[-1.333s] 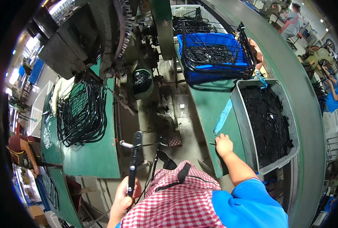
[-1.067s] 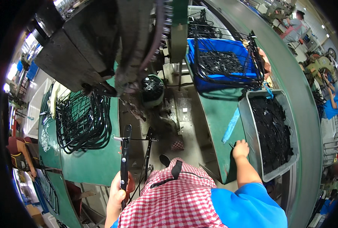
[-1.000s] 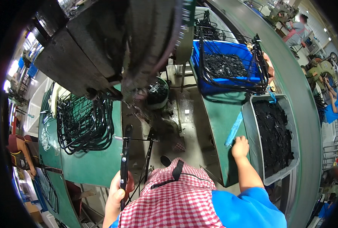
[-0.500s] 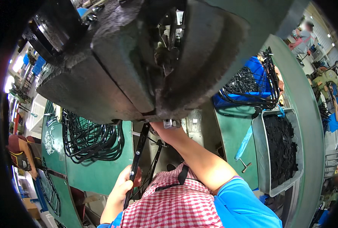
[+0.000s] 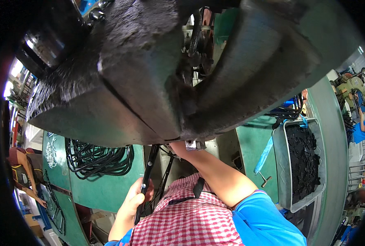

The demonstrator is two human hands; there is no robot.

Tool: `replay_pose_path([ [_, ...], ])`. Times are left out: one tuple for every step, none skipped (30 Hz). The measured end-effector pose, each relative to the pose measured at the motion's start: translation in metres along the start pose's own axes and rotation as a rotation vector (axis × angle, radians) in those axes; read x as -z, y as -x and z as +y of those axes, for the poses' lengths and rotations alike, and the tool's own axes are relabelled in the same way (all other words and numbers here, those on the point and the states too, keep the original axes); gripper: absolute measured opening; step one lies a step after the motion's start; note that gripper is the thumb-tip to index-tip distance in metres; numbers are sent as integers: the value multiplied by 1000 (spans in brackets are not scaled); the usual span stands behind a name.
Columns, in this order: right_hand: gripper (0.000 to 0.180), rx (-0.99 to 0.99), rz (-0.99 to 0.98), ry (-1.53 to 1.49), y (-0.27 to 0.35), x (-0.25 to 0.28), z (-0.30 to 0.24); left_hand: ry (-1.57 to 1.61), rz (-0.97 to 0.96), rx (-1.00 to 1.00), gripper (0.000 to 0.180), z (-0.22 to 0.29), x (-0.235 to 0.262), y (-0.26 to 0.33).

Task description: The person repeatedly picks black cable assemblies and small black plastic parts from bins, inserts them into a press machine, operates the press, and places the finished assemblies into a blue bin. The process is repeated continuously throughout the clip.

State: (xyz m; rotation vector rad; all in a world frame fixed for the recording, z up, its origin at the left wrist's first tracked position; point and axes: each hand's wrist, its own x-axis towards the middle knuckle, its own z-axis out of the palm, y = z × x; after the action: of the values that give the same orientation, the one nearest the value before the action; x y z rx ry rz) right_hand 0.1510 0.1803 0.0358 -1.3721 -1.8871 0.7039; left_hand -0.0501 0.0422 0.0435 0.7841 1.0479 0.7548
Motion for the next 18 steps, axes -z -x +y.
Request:
replay_pose_path([
  [18,3,-10,-22,1,-1,1,5,-3,3,80,0,1,0],
  [17,2,-14,-44,2,0,3,8,-11,8,80,0,1,0],
  [16,72,43,-39,4,-4,10,11,-18,14,80,0,1,0],
  [16,142,100,-33,7,-7,14,42,-85,-6,83,-5,9,0],
  [15,104,28,-30,5,-7,15,48,-92,-6,82,-7,11,-1],
  [15,66,-44,-26,2,-5,16,53,-100,-6,82,-9,12,-1],
  [14,28,-116,-23,0,-5,17,59,-108,-5,82,-12,14,-2],
  [14,73,-49,-48,1,-8,19,53,-133,3,81,-17,18,-5],
  [15,122,19,-73,2,-12,21,46,-157,10,80,-25,24,-9],
  [15,169,87,-99,3,-14,21,38,-181,17,79,-31,27,-13],
  [17,169,64,-105,3,-12,20,30,-171,-2,78,-35,28,-14],
  [18,168,41,-112,1,-10,20,22,-161,-21,77,-38,28,-15],
  [20,168,17,-119,0,-7,20,14,-150,-39,76,-41,28,-16],
  [29,113,-137,-127,-4,-4,30,1,-140,-46,75,-41,30,-17],
  [31,6,-63,-251,-3,-7,31,-11,-130,-54,75,-42,30,-17],
  [33,-99,8,-376,0,-10,29,-22,-117,-61,75,-41,28,-17],
  [34,-212,80,-495,2,-13,34,-20,-78,-66,75,-37,20,-12],
  [34,-208,125,-458,-4,-11,40,0,-71,-70,76,-32,14,-11],
])
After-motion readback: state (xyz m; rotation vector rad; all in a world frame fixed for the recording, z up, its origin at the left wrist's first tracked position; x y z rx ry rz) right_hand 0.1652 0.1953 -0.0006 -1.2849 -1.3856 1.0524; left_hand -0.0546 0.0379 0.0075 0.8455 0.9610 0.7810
